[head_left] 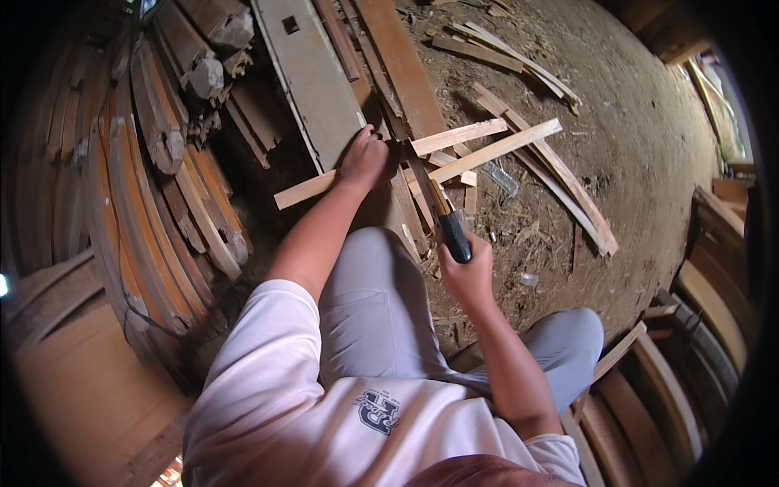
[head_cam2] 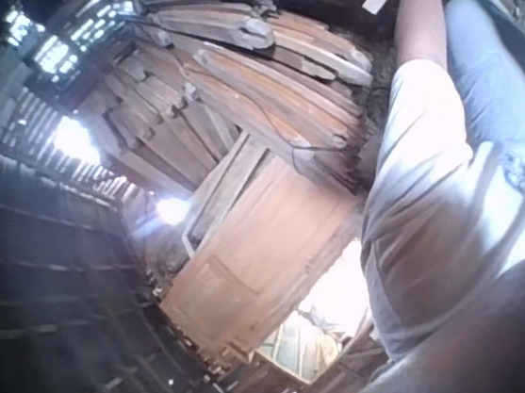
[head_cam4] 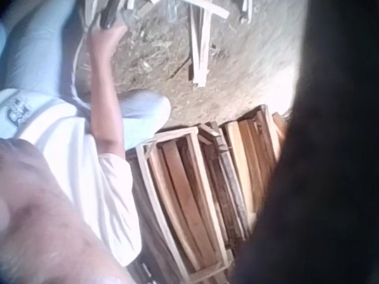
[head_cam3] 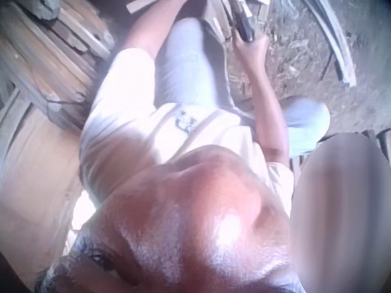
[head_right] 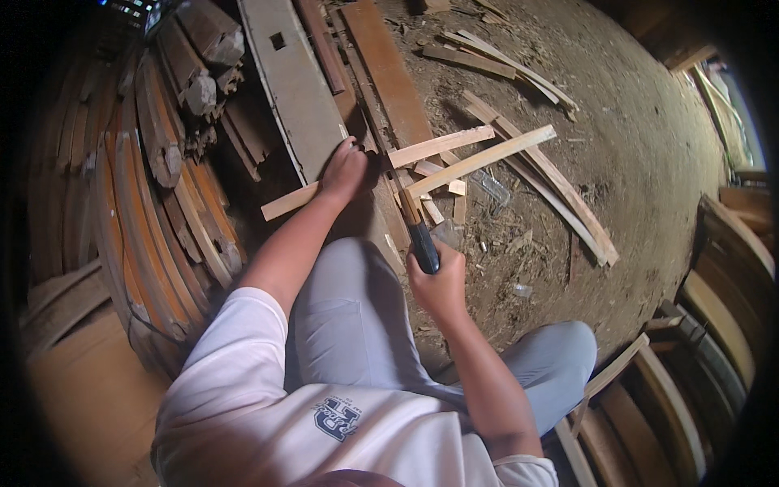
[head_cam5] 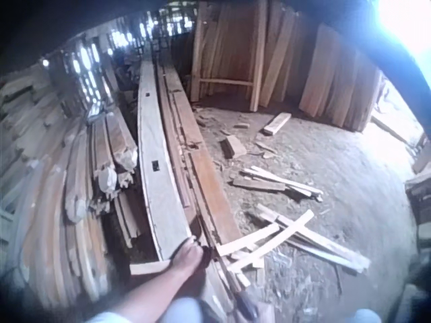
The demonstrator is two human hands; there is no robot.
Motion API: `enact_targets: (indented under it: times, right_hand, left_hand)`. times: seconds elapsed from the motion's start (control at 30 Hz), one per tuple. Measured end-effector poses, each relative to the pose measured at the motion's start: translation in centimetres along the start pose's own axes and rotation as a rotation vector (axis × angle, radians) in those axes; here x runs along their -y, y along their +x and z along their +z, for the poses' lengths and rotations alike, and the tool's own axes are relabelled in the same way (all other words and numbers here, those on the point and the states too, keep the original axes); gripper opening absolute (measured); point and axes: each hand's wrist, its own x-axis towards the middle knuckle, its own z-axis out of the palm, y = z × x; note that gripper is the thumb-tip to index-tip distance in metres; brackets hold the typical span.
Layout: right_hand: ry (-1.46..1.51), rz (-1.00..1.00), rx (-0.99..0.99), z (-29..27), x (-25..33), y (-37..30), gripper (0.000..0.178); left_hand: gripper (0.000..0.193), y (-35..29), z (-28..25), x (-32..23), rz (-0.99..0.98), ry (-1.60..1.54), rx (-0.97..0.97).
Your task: The person sits on the floor of a workshop and uses a hand saw to cut thin wooden strips into smaller pieces. They repeatedly pick up strips, position them on a larger board, and saw them to size.
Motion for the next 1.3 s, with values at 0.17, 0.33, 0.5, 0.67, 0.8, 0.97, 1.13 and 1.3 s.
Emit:
enact_targets:
  times: [0.17,0.33,0.5,0.67,0.8,0.97,1.13,1.3]
  right_hand:
    - [-0.062,0.068,0.025,-3.8,0.8,-7.0,0.009]
    - [-0.031,0.05,0.013,-6.3,0.6,-10.8,0.006]
    - [-0.014,-0.038,-0.056,-1.3,-1.0,-2.0,0.011]
    - [-0.006,-0.041,-0.037,-1.0,-0.6,-2.0,0.01]
    - [-0.029,0.03,0.042,-4.8,0.8,-8.8,0.006]
    - [-0.022,-0.01,0.015,-4.4,0.2,-8.0,0.008]
    - [-0.002,-0.058,-0.05,-2.4,0.1,-4.0,0.009]
    - [0.008,0.069,0.025,-4.2,-0.5,-7.2,0.008]
  left_hand:
    - [0.018,0.8,-3.6,-2.3,0.403,0.425,0.25]
    - [0.017,0.8,-3.7,-2.5,0.41,0.417,0.261]
    - [0.017,0.9,-1.8,-0.7,0.403,0.435,0.131]
    - [0.021,0.9,-2.1,-1.0,0.378,0.396,0.096]
    - [0.022,0.9,-3.3,-1.7,0.476,0.45,0.2]
    - [0.02,1.3,-3.1,-2.0,0.488,0.459,0.181]
    - [0.018,0.9,-2.1,-0.7,0.431,0.431,0.083]
    - [0.02,1.0,-2.7,-1.7,0.452,0.405,0.217]
